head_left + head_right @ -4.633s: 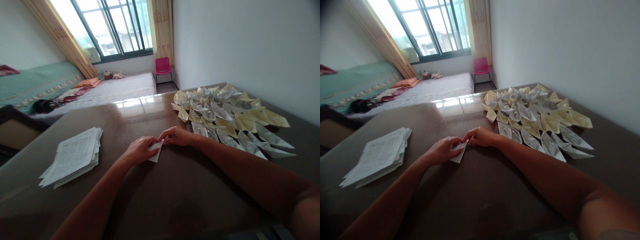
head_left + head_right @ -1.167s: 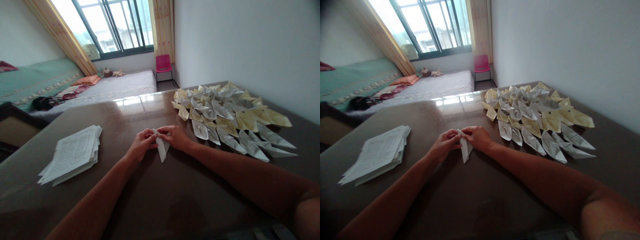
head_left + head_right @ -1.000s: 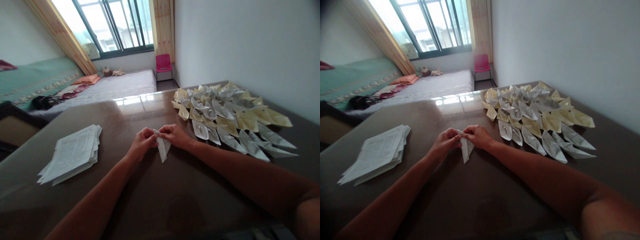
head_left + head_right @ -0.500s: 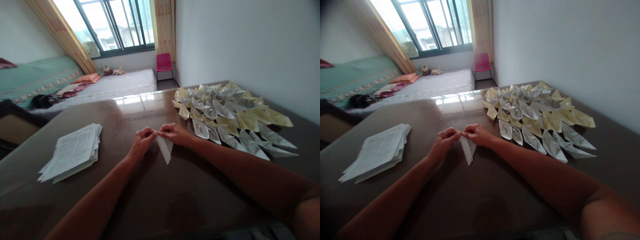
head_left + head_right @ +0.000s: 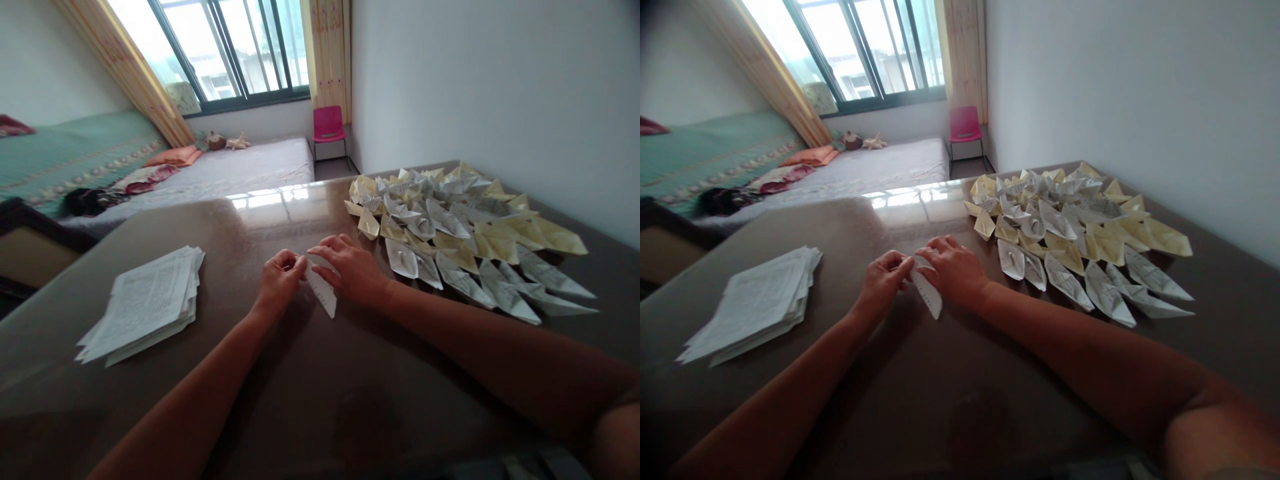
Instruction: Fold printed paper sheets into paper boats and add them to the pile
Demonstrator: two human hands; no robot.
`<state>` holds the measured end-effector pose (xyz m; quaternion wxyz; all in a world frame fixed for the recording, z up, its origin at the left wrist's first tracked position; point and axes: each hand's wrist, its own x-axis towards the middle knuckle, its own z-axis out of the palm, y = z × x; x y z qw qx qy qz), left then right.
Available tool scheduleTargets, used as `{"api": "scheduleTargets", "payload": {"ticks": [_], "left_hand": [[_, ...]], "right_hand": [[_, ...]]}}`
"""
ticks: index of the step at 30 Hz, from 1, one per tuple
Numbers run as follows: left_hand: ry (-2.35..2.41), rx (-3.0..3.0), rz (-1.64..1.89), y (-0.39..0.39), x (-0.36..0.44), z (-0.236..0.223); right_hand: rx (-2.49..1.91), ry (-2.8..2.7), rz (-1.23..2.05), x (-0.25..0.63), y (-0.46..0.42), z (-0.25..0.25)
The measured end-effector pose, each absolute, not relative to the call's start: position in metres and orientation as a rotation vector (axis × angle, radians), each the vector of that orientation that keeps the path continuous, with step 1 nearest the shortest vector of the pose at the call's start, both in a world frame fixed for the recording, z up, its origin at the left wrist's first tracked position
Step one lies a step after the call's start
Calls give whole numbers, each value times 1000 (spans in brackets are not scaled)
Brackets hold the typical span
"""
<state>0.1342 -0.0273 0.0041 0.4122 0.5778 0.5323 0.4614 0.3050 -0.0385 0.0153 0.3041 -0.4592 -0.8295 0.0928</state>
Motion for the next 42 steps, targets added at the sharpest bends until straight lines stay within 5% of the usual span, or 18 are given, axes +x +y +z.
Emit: {"api": "scheduleTargets", "payload": {"ticks": [16, 42], "left_hand": [[1216, 1661, 1060, -23, 127, 7], [985, 1703, 953, -22, 123, -2]], "right_hand": [[-1027, -2270, 848, 318, -17, 4], [-976, -2285, 1021, 327, -9, 12]]}}
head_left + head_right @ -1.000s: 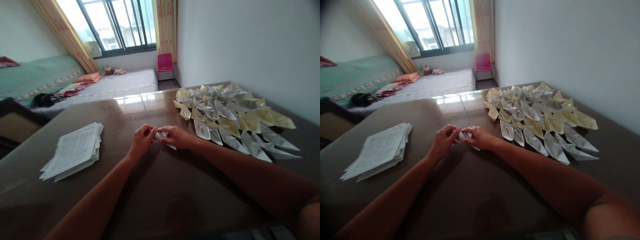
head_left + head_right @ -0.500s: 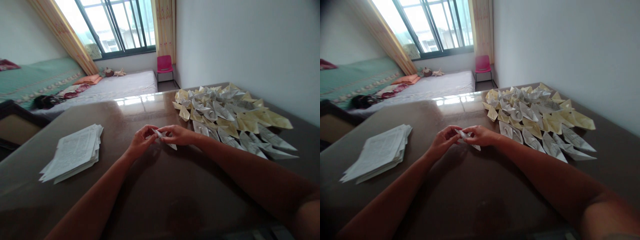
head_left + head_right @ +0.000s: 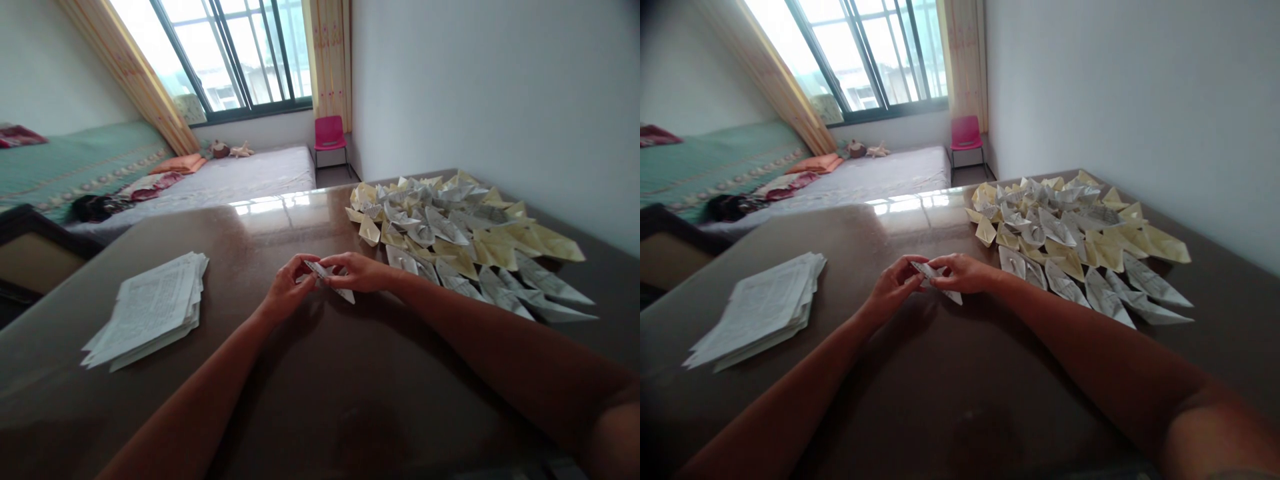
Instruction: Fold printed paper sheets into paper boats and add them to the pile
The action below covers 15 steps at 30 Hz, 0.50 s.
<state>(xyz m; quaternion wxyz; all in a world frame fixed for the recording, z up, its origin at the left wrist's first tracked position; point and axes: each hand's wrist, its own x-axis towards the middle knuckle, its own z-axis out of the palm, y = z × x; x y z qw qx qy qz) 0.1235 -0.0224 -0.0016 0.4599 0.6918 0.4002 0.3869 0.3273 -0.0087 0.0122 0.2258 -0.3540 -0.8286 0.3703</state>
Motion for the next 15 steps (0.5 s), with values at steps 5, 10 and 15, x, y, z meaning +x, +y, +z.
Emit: {"api": "scheduleTargets", "payload": {"ticks": [5, 10, 15], "left_hand": [[994, 1663, 998, -25, 131, -3], [1157, 1763, 1111, -29, 140, -4], [1335, 1912, 1137, -36, 144, 0]], "right_hand": [[-1041, -2356, 922, 322, -15, 13], [-1317, -2414, 232, 307, -36, 14], [-1434, -2464, -251, 302, -47, 22]]}}
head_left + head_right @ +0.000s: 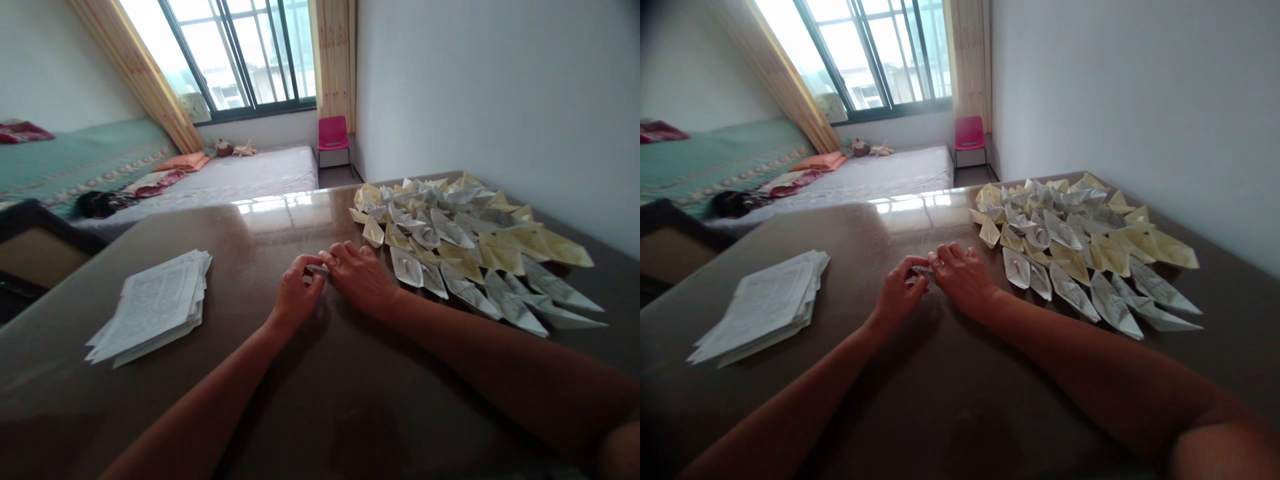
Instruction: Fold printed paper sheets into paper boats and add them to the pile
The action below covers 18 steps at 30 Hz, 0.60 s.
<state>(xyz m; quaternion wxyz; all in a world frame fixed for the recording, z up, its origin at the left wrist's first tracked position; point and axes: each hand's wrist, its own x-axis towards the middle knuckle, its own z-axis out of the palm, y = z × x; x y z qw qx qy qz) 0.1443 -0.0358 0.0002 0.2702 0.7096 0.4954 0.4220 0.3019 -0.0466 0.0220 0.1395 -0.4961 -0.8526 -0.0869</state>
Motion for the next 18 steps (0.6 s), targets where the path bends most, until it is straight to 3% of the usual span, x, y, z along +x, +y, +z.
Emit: {"api": "scheduleTargets", "payload": {"ticks": [8, 18], "left_hand": [[1469, 2013, 1102, -39, 150, -3], [1440, 2104, 1019, -22, 131, -8]], "right_hand": [[-1295, -2360, 162, 304, -36, 12], [-1166, -2223, 310, 313, -20, -8]]}}
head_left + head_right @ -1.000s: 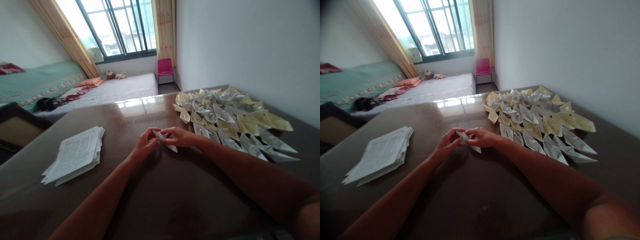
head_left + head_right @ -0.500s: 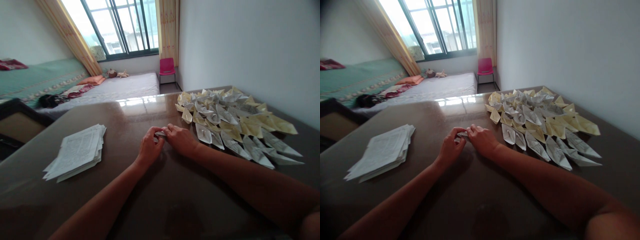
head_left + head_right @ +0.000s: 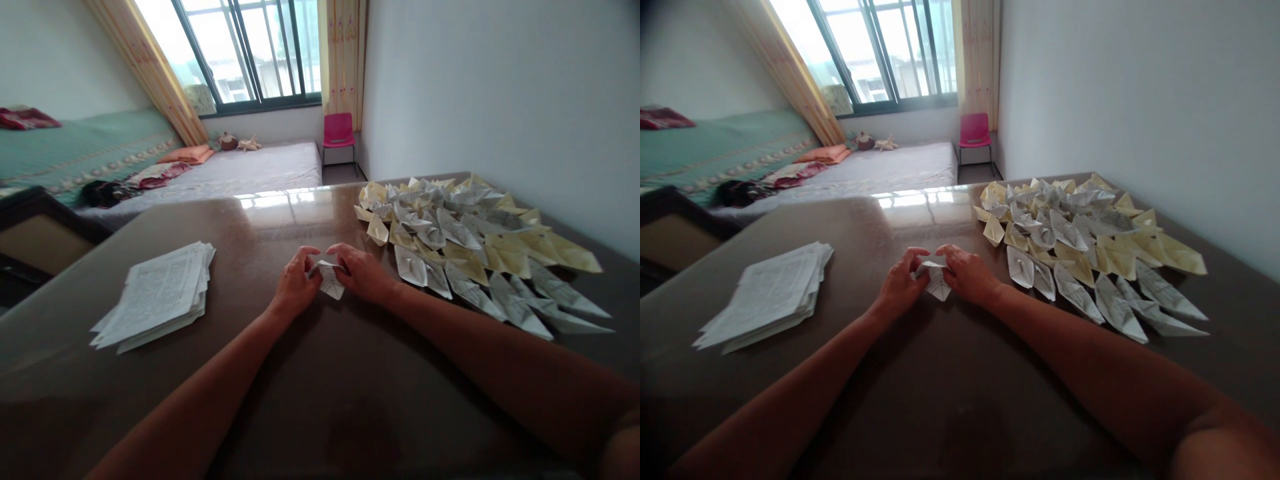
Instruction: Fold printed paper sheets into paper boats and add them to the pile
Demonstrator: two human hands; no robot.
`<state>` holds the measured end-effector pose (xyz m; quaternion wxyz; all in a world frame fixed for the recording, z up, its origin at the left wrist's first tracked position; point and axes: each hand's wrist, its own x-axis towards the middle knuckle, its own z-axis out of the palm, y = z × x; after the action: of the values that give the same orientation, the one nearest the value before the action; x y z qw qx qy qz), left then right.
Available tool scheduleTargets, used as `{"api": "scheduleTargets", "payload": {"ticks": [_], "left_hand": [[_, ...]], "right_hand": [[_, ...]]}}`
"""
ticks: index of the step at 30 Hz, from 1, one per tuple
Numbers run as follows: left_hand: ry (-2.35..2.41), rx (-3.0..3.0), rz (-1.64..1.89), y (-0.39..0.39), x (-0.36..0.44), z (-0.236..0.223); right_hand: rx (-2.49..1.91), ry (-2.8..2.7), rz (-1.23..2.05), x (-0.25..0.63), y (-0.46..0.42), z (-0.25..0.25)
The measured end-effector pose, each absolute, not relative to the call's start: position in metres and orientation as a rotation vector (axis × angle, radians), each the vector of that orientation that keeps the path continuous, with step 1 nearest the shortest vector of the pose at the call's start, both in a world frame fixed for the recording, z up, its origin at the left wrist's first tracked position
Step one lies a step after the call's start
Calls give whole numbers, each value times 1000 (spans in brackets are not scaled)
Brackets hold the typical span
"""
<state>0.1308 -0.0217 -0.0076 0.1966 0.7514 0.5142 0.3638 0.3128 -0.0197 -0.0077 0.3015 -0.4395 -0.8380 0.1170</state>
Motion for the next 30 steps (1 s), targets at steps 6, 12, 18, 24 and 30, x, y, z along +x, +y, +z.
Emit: {"api": "scheduleTargets", "payload": {"ticks": [6, 12, 18, 24, 30], "left_hand": [[1371, 2263, 950, -19, 126, -12], [1223, 2397, 729, -23, 120, -11], [1083, 2566, 595, -22, 113, -5], [890, 2609, 515, -16, 102, 2], [834, 2481, 501, -13, 94, 9]], "right_hand": [[-1162, -2376, 291, 322, -19, -3], [-1198, -2543, 310, 330, -17, 5], [-1170, -2629, 261, 336, -14, 10], [-984, -2809, 160, 340, -11, 17], [-992, -2851, 128, 342, -11, 21]]}}
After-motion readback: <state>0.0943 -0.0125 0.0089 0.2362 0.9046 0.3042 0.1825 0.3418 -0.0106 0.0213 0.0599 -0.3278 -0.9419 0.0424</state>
